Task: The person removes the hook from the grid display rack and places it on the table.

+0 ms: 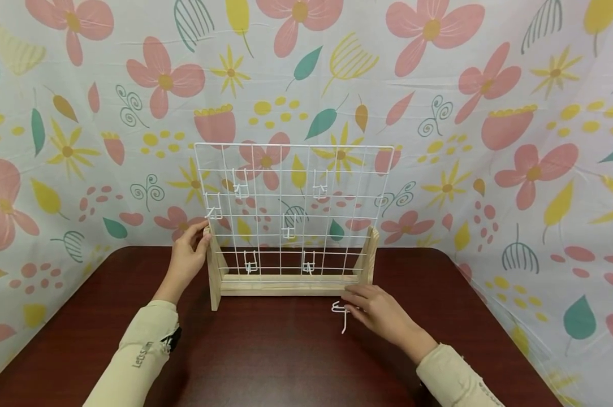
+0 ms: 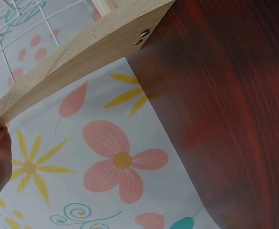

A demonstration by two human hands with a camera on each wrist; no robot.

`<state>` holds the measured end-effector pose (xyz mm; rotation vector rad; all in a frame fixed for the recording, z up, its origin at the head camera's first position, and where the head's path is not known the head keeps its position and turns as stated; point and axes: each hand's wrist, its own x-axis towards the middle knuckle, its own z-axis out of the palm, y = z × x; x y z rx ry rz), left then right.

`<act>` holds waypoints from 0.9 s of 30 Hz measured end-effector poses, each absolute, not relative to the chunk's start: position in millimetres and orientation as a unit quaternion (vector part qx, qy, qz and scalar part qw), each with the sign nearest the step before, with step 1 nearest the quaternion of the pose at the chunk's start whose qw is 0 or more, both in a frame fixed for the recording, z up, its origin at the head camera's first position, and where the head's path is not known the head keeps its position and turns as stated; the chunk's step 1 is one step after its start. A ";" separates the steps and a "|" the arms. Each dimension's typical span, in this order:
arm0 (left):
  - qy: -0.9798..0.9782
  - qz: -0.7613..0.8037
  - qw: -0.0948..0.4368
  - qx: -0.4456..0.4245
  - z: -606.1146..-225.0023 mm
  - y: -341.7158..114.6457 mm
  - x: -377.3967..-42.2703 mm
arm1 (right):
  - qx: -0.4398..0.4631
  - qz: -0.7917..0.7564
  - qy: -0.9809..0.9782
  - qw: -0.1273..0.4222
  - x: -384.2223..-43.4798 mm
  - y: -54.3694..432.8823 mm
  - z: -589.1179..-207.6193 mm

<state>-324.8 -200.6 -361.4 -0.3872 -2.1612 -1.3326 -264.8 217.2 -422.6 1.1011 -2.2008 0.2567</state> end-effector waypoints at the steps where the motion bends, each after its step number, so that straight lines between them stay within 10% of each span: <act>1: -0.806 -0.499 0.285 -0.144 -361.4 -200.2 -324.8 | 0.420 0.098 -0.837 0.336 -265.8 217.1 -421.4; 27: -0.788 -0.528 0.278 -0.148 -363.5 -201.2 -326.6 | 0.391 0.167 -0.795 0.433 -280.3 196.9 -363.2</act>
